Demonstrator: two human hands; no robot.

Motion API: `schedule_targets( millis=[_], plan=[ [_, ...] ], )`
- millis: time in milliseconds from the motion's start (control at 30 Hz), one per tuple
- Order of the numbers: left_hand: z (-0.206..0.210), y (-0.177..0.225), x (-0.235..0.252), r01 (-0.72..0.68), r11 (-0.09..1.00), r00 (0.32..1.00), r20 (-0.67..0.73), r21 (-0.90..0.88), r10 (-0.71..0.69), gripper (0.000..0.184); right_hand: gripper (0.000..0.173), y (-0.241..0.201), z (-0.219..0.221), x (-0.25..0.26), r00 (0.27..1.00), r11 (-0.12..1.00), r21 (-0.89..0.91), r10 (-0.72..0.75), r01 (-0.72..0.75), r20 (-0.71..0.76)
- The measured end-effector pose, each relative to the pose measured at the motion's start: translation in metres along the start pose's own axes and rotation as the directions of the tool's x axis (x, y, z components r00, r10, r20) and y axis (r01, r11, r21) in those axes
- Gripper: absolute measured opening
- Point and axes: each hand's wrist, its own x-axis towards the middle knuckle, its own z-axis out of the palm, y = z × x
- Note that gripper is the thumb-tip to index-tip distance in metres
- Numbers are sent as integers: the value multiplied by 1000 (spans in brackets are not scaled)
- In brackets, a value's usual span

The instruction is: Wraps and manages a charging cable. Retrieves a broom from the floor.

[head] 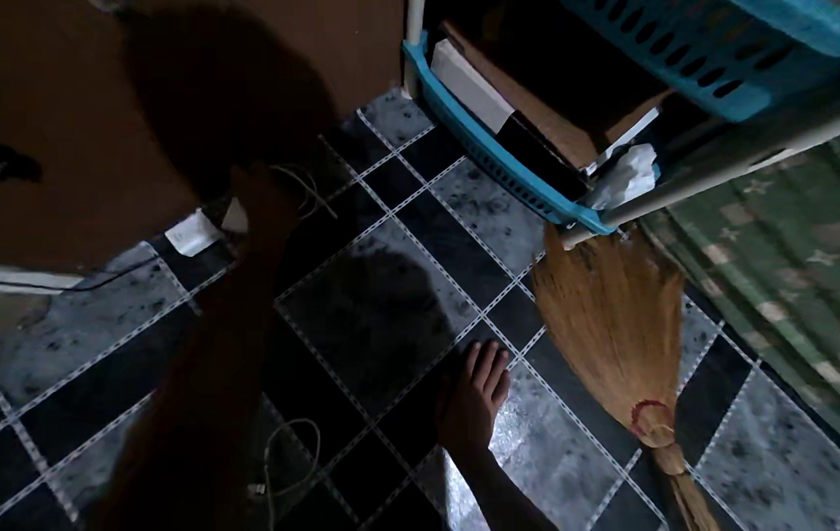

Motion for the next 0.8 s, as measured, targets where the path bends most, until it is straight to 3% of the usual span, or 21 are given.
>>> schedule_targets(
  millis=[67, 133, 300, 367, 467, 600, 700, 800],
  plan=[
    [-1, 6, -37, -2, 992, 988, -152, -130, -18, 78, 75, -1, -1, -1, 1000, 1000, -9, -5, 5, 21],
    [-8, 11, -93, -10, 972, 965, -256, -236, -52, 76, 74, -2, -1, -1, 999, 1000, -8, -1, 1, 42],
    [-5, 0, -291, -39, 946, 997, -69, -323, 18, 81, 75, 0, -10, -3, 993, 999, 29, -46, 43, 105],
    [4, -7, -347, -52, 968, 998, 11, -247, 57, 88, 76, -1, -14, -5, 991, 996, 64, -68, 61, 111],
    [7, -46, -414, 14, 997, 1000, 0, -72, -14, 89, 75, -3, -13, -1, 994, 996, 68, -58, 52, 89],
    [-5, -114, -448, 237, 966, 971, -34, 98, -235, 89, 80, 1, -27, 6, 981, 990, 137, -68, 43, 182],
    [-7, -129, -442, 253, 954, 967, -2, 162, -256, 72, 87, 28, -73, 9, 863, 964, 262, -166, 40, 478],
    [-8, -120, -442, 150, 981, 976, 138, 124, -167, 45, 45, 54, -126, -32, 803, 888, 459, -298, 34, 517]
  ],
)
